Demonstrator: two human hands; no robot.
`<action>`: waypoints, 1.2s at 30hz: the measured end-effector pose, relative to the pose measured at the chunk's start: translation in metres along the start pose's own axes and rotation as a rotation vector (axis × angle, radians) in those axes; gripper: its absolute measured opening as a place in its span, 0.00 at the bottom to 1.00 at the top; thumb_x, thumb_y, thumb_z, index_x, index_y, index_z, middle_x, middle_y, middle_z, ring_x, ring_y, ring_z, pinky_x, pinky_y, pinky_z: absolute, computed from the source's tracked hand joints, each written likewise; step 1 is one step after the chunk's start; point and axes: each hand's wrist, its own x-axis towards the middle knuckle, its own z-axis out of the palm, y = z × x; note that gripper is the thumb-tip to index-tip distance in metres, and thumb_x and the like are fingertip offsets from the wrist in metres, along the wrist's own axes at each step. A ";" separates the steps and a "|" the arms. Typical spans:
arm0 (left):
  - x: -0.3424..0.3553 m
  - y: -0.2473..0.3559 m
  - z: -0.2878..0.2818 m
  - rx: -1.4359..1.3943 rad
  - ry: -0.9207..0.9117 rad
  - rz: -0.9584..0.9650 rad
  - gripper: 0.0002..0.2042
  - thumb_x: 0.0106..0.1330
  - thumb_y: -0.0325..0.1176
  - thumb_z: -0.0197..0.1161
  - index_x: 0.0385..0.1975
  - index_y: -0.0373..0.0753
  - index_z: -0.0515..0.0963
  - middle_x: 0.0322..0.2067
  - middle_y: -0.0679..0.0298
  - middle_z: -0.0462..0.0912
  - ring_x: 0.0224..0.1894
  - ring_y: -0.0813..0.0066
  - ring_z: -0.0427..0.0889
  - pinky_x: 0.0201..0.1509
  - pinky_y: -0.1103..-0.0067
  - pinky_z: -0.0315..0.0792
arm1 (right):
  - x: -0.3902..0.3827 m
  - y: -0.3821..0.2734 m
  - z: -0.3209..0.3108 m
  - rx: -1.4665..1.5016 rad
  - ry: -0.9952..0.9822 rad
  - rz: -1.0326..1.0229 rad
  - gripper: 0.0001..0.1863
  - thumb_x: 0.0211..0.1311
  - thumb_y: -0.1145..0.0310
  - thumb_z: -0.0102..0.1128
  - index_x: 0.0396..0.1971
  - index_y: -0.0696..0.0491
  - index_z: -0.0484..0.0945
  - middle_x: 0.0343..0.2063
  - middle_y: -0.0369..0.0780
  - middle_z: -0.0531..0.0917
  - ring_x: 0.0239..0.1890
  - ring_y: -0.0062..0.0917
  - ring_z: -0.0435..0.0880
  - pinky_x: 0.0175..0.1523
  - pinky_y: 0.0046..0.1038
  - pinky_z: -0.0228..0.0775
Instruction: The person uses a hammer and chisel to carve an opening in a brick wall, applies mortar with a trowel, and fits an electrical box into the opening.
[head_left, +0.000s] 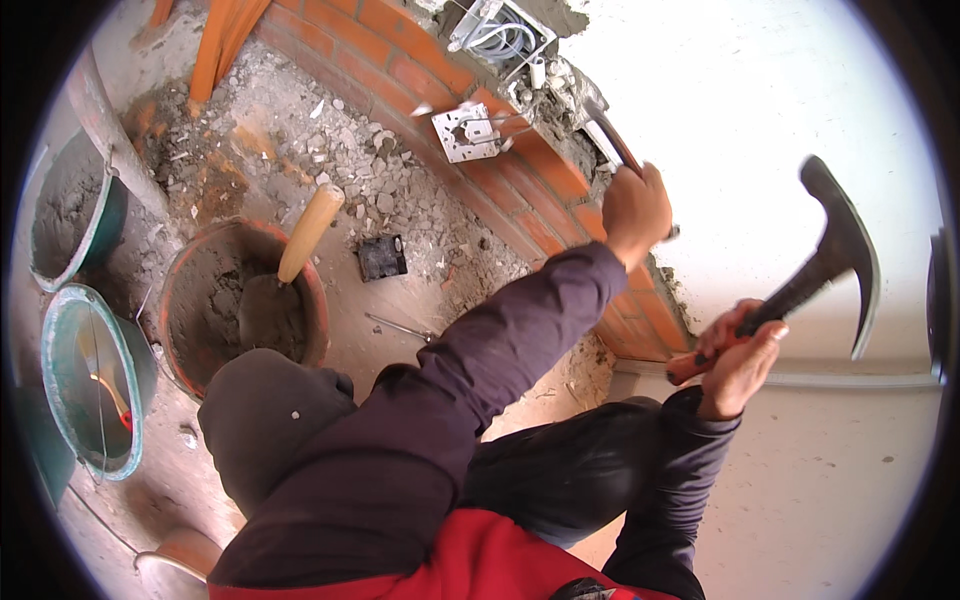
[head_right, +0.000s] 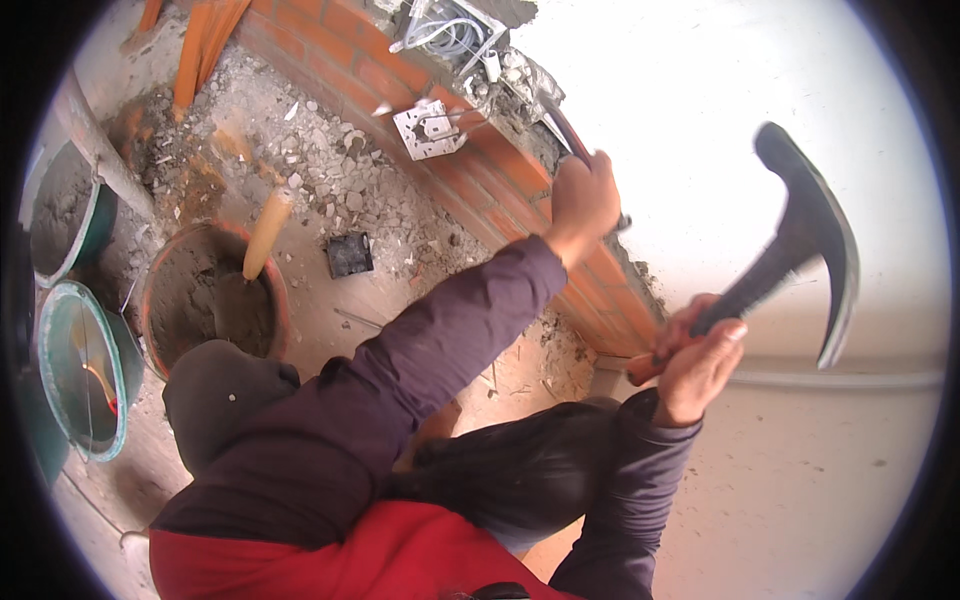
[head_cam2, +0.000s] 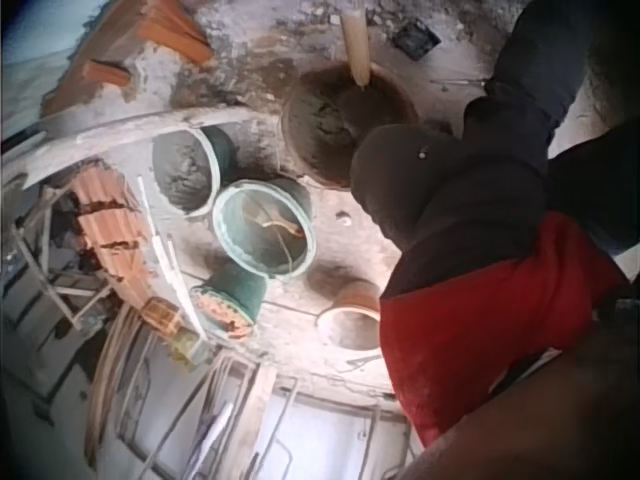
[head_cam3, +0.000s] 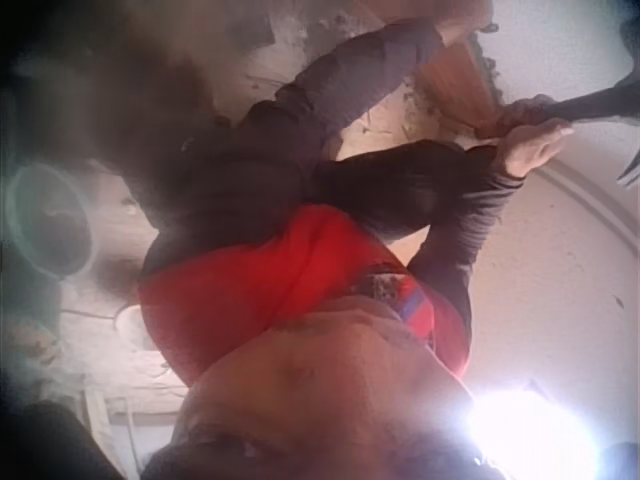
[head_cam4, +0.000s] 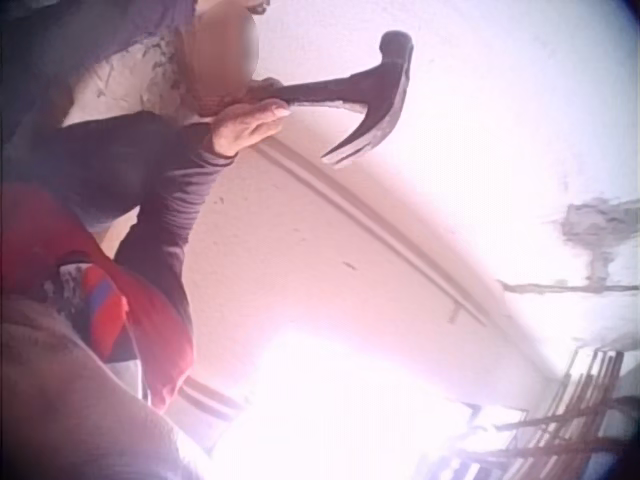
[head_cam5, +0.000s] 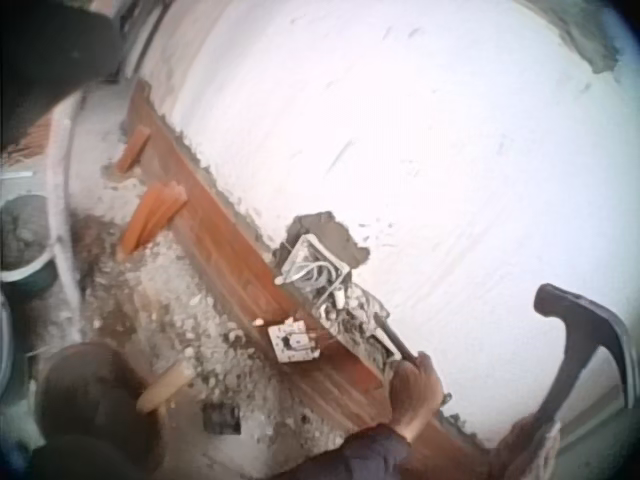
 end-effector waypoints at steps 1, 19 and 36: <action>-0.008 -0.009 0.002 0.030 -0.011 0.096 0.23 0.73 0.42 0.47 0.23 0.27 0.70 0.22 0.49 0.77 0.27 0.57 0.79 0.37 0.64 0.69 | 0.004 0.001 -0.007 -0.001 0.008 -0.055 0.37 0.71 0.33 0.33 0.35 0.58 0.67 0.13 0.36 0.66 0.12 0.18 0.65 0.16 0.22 0.58; -0.061 -0.171 -0.225 1.471 -0.300 -0.053 0.16 0.64 0.47 0.63 0.35 0.38 0.80 0.29 0.51 0.85 0.36 0.49 0.85 0.42 0.58 0.76 | -0.155 0.258 0.019 -0.608 -0.376 0.419 0.23 0.51 0.48 0.74 0.28 0.55 0.85 0.18 0.43 0.81 0.22 0.35 0.81 0.29 0.35 0.70; 0.103 -0.035 -0.087 1.082 0.250 0.801 0.21 0.66 0.44 0.63 0.53 0.37 0.76 0.28 0.64 0.72 0.33 0.64 0.74 0.42 0.68 0.68 | -0.188 0.302 0.094 -0.185 -0.035 0.200 0.08 0.49 0.72 0.71 0.27 0.55 0.79 0.29 0.43 0.79 0.30 0.36 0.77 0.37 0.34 0.70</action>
